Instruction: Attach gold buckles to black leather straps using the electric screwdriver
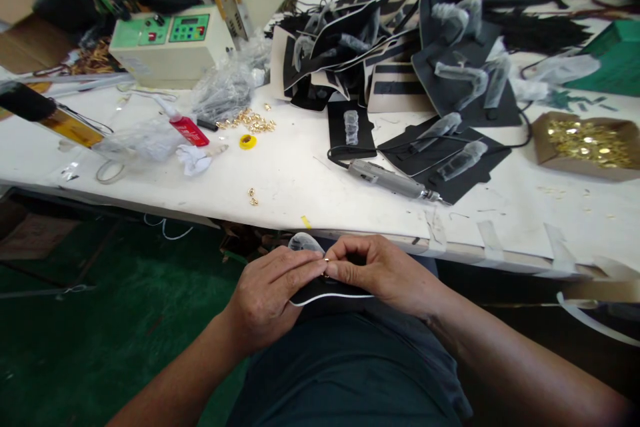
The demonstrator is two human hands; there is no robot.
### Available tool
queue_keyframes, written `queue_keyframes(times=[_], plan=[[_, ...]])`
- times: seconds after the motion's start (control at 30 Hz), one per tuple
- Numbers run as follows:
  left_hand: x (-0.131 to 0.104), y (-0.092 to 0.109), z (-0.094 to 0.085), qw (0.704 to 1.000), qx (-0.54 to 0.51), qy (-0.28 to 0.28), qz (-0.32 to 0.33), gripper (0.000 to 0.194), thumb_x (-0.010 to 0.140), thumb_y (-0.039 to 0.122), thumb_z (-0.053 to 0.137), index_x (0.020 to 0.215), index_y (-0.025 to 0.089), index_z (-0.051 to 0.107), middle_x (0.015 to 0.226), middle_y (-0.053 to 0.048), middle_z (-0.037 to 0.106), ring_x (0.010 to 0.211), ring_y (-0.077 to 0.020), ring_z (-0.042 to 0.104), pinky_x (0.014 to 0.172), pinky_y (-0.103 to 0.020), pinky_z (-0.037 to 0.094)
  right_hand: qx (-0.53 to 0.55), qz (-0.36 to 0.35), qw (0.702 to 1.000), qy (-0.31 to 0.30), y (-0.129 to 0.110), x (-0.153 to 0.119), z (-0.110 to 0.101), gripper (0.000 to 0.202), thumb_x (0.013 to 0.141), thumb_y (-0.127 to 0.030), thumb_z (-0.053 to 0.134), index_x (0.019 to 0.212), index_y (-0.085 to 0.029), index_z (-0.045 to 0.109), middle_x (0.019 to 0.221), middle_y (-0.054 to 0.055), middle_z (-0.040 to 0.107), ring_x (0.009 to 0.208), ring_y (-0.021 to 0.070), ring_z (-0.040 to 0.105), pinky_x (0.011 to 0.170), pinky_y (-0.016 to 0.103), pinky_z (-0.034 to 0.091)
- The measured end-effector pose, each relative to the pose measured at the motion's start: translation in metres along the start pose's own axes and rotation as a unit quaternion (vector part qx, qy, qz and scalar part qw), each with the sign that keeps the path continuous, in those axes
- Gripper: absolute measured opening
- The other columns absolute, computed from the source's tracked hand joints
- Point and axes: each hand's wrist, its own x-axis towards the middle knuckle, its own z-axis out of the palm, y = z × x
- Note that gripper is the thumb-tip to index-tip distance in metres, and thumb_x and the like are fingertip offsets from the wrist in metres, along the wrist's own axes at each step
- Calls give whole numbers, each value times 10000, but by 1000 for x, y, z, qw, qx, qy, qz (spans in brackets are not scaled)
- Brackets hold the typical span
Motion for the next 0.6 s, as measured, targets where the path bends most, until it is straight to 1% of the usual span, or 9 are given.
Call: queue_keyframes(times=[0.13,0.23,0.37,0.43,0.6], plan=[[-2,-2,-1,1000,16,-19,4,518,863,2,701,1362,125,641,1320,-163,721,1177,-227,697,1013,-380,604,-6,-1,1000,1,2,-1,-1,402,827,-546,831,939,-172,738,854,7,667,761,141,536,686,284,372],[-3,-3,-1,999,27,-17,13,516,856,-13,684,1355,113,646,1374,-181,692,1218,-240,685,1035,-387,596,-1,1,1000,-1,3,-2,-1,394,839,-543,824,926,-171,729,860,3,652,769,137,532,694,281,378],[-2,-5,-2,1000,11,-16,25,514,857,-33,644,1350,112,643,1408,-187,678,1251,-247,679,1032,-399,600,18,-21,999,23,2,-2,0,400,809,-511,865,1007,-197,715,762,-51,541,692,101,456,640,254,342],[0,-4,-3,1000,-5,-19,24,513,857,-42,638,1345,116,641,1364,-174,710,1227,-236,692,1021,-398,603,15,-33,999,37,1,-3,1,404,797,-500,879,1026,-209,718,749,-58,523,681,97,448,633,250,339],[11,2,-5,999,-39,3,14,438,847,-32,711,1251,135,682,1144,-116,805,1058,-195,756,927,-343,619,19,-19,998,64,1,-4,5,396,766,-519,892,944,-199,742,778,-26,625,712,121,526,659,260,384]])
